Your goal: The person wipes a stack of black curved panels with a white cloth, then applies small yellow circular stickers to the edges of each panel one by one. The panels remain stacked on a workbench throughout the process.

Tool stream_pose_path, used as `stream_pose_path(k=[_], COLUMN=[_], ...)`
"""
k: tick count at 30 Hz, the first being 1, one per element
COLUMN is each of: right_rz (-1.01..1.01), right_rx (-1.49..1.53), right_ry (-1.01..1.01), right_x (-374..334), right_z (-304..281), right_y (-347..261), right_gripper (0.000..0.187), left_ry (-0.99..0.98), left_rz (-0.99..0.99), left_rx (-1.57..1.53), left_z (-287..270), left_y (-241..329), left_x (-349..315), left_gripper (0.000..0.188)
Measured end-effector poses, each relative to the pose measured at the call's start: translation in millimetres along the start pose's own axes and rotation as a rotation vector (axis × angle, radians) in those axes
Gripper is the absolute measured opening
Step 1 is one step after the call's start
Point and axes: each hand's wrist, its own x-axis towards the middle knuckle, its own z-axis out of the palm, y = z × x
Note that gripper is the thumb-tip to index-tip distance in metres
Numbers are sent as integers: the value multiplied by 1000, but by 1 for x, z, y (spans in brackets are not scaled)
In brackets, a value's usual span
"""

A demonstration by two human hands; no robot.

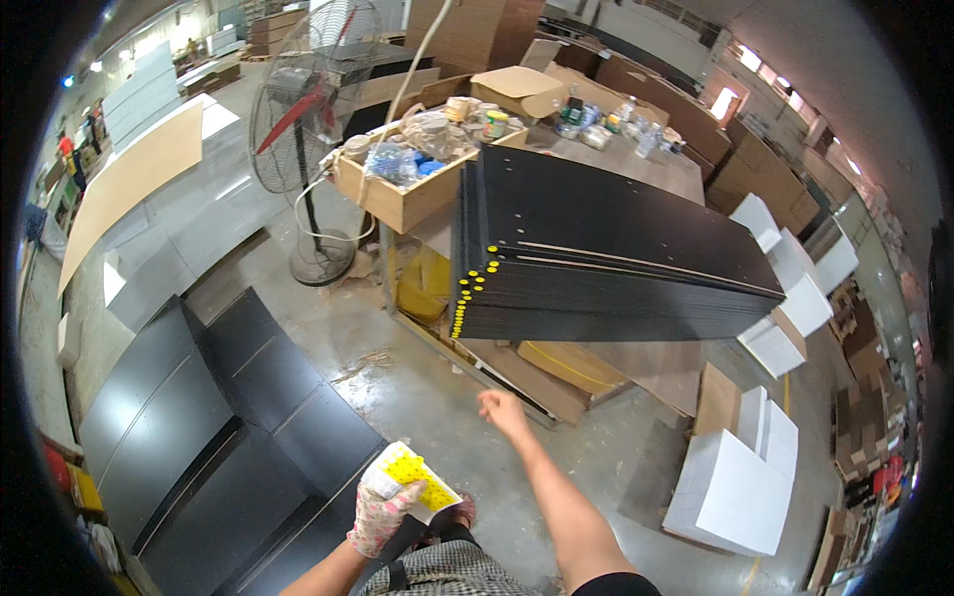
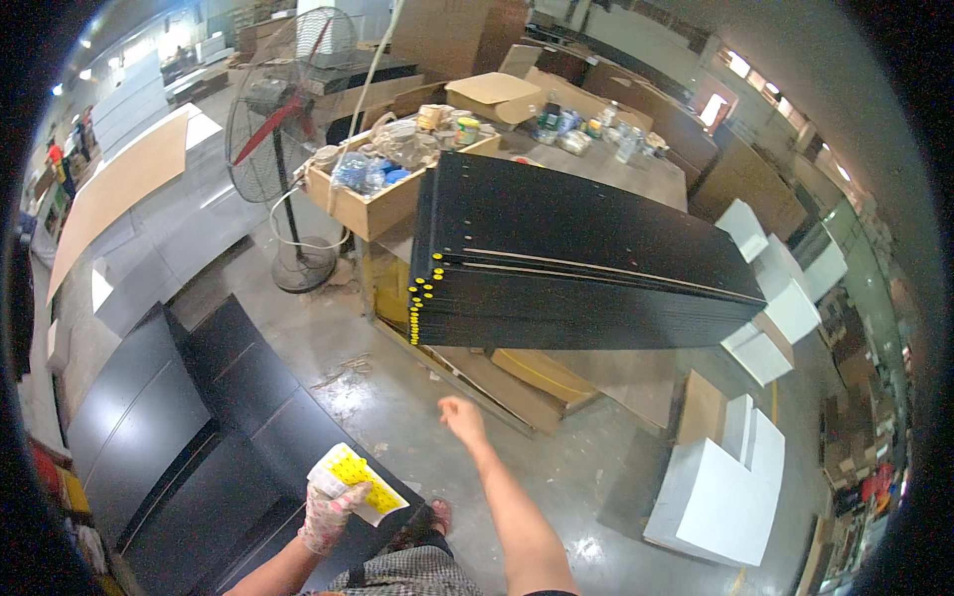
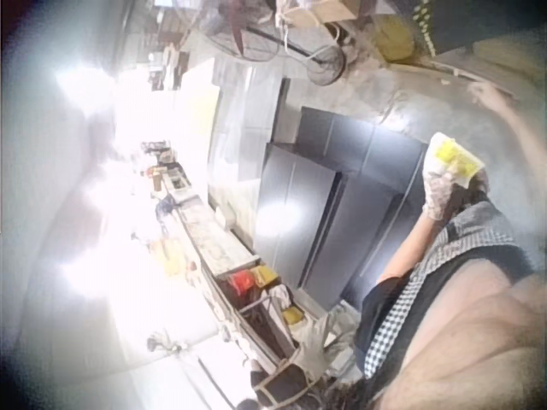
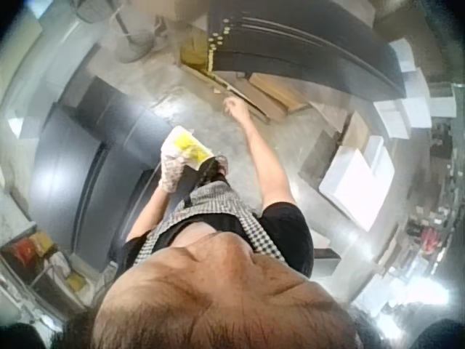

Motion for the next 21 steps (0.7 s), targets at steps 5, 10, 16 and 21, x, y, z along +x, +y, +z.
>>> stream_pose_path(k=[5,10,16,21], right_rz=[411,732,419,266], right_rx=[268,375,433,487], right_ry=[-105,-22,101,150], right_x=[-154,-274,-269,-276], right_z=[9,21,-16,-67], right_y=[53,67,60,46], right_gripper=[18,18,20,24], left_ry=[-104,-331,-659,-830], left_rz=[-103,-199,-272,-276], left_rx=[-10,91,118,160], left_z=[-4,22,86,145], left_y=[-17,-25,-26,-48], left_x=[2,-4,-4,-8], left_gripper=[31,29,33,34])
